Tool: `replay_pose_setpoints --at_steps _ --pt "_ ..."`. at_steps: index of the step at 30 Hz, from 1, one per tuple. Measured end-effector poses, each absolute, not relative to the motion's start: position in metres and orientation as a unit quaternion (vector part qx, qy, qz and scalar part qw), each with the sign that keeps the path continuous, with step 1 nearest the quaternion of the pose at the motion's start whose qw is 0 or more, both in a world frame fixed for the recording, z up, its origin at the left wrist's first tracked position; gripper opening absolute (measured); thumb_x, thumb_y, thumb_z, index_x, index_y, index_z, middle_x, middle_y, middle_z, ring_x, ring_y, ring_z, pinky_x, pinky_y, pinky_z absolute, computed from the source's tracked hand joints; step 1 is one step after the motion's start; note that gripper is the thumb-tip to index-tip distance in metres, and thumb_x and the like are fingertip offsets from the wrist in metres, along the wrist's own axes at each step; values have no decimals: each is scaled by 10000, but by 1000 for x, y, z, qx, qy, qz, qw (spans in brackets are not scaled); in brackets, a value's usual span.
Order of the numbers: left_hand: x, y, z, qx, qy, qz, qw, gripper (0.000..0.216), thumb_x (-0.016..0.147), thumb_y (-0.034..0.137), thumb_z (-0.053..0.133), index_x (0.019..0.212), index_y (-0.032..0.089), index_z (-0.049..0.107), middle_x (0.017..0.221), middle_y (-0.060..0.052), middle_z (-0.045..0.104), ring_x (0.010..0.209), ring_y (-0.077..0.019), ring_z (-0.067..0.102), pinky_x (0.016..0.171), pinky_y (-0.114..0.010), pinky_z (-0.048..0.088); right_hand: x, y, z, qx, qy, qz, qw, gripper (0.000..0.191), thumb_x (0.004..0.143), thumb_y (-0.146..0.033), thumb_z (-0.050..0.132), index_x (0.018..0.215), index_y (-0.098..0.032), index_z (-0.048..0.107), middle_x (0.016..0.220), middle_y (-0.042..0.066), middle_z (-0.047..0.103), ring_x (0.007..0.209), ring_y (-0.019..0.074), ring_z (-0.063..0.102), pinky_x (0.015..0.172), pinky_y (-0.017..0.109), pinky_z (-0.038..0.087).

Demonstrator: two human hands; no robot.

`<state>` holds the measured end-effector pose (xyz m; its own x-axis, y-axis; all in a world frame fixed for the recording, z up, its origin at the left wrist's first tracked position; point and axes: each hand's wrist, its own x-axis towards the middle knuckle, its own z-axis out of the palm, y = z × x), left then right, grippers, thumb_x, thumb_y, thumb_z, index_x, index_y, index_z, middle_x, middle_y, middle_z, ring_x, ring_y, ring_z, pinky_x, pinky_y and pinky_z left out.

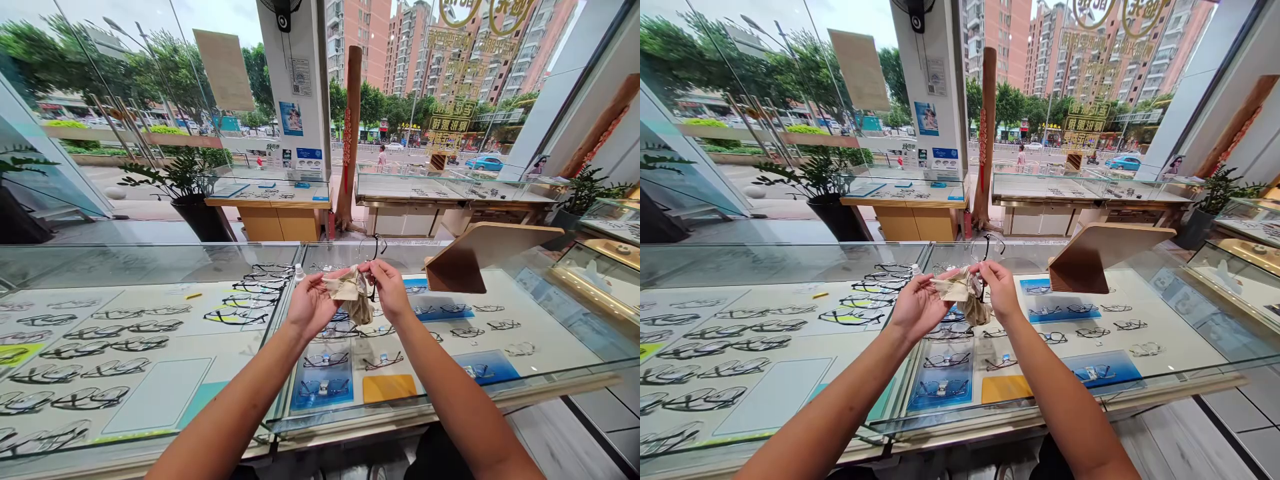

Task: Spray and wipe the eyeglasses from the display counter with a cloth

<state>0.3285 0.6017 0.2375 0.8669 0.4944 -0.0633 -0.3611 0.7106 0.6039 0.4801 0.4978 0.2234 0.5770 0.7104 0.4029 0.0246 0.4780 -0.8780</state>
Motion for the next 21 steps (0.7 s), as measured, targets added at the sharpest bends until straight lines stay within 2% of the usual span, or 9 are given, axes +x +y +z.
replay_pose_setpoints --at_steps 3,6,10,14,17,19,21 --pt "329 601 238 307 118 223 918 577 880 295 531 1326 -37 686 1145 -248 784 1119 -355 736 998 -474 587 478 499 222 -462 -408 214 758 330 916 -541 709 801 -241 787 999 61 689 926 213 579 782 327 431" --pt "329 599 238 335 123 231 905 517 889 304 547 1249 -20 730 1194 -243 774 1130 -327 730 1002 -423 583 476 500 221 -463 -403 220 758 331 906 -547 718 793 -243 784 1020 65 673 1010 232 591 812 328 450" --pt "328 598 239 379 106 228 890 467 849 217 577 1260 63 737 1239 -190 770 1092 -271 734 946 -351 585 475 501 220 -453 -385 241 767 330 889 -554 733 795 -241 776 1017 58 684 1004 225 596 822 320 459" --pt "329 598 239 411 108 225 877 514 709 48 594 1192 126 751 1248 -148 770 1030 -216 733 817 -264 571 475 500 221 -446 -361 268 774 351 871 -575 741 796 -233 766 1012 58 707 928 206 600 779 308 451" --pt "331 599 236 428 108 232 867 561 588 -38 610 1094 149 764 1135 -108 790 923 -181 725 724 -220 546 476 500 222 -439 -350 277 780 339 874 -557 745 792 -229 772 999 55 703 917 198 597 780 301 444" --pt "332 599 234 450 110 239 853 487 585 -49 692 1020 160 761 1012 -68 785 799 -142 692 622 -188 491 476 500 222 -435 -349 280 781 328 879 -543 745 795 -228 777 988 52 700 918 196 595 789 299 444" --pt "332 597 232 472 112 250 838 366 626 21 826 951 166 740 930 -35 756 714 -113 646 575 -182 447 474 500 222 -433 -355 284 778 318 883 -534 744 796 -230 776 981 49 701 921 195 595 799 297 447"
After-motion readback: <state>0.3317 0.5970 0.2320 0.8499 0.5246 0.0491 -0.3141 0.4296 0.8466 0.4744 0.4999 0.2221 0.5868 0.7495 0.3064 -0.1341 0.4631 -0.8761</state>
